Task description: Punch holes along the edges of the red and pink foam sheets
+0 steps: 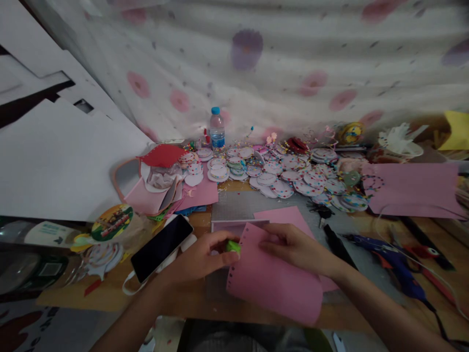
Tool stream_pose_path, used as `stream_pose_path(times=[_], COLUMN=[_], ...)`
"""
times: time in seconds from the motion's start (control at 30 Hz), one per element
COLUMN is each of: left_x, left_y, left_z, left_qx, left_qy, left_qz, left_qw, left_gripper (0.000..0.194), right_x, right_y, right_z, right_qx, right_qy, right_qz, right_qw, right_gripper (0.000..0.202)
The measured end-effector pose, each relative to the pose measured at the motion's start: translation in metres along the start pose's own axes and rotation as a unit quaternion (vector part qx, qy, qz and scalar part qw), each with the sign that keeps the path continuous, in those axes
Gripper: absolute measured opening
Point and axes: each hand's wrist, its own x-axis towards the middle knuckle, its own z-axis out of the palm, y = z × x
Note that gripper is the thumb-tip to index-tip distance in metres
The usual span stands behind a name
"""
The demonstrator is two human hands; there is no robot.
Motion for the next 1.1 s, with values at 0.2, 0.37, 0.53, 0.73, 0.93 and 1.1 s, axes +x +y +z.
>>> stream_pose_path(times=[0.2, 0.37, 0.53, 0.73, 0.93, 1.1], left_x=[0.000, -0.002, -0.002, -0.003, -0.003, -0.001], left_y=[0.006, 0.010, 0.009, 0.007, 0.001, 0.001], left_z=[0.003, 0.006, 0.006, 0.012, 0.017, 0.021], left_qx=[-0.045, -0.027, -0.002, 0.038, 0.061, 0.108], left_qy=[0.006, 0.012, 0.008, 0.050, 0.078, 0.087], left_qz=[-0.037, -0.030, -0.020, -0.006, 0.005, 0.023], left_qw=[0.998, 0.999, 1.000, 0.998, 0.995, 0.990], left_gripper=[0.036, 0.018, 0.020, 0.018, 0.018, 0.012], right_x=[0.002, 0.003, 0.003, 0.004, 0.004, 0.001], right_y=[-0.003, -0.005, -0.005, -0.005, -0.001, -0.009], right_z=[0.005, 0.007, 0.009, 0.010, 0.009, 0.002], right_qx=[-0.056, -0.060, -0.044, -0.023, -0.031, -0.112], right_qy=[0.018, 0.018, 0.024, 0.031, 0.031, 0.074], right_qz=[-0.015, -0.029, -0.029, -0.028, -0.021, -0.089], right_qw=[0.998, 0.998, 0.998, 0.999, 0.999, 0.987], right_gripper=[0.014, 0.012, 0.012, 0.012, 0.016, 0.038])
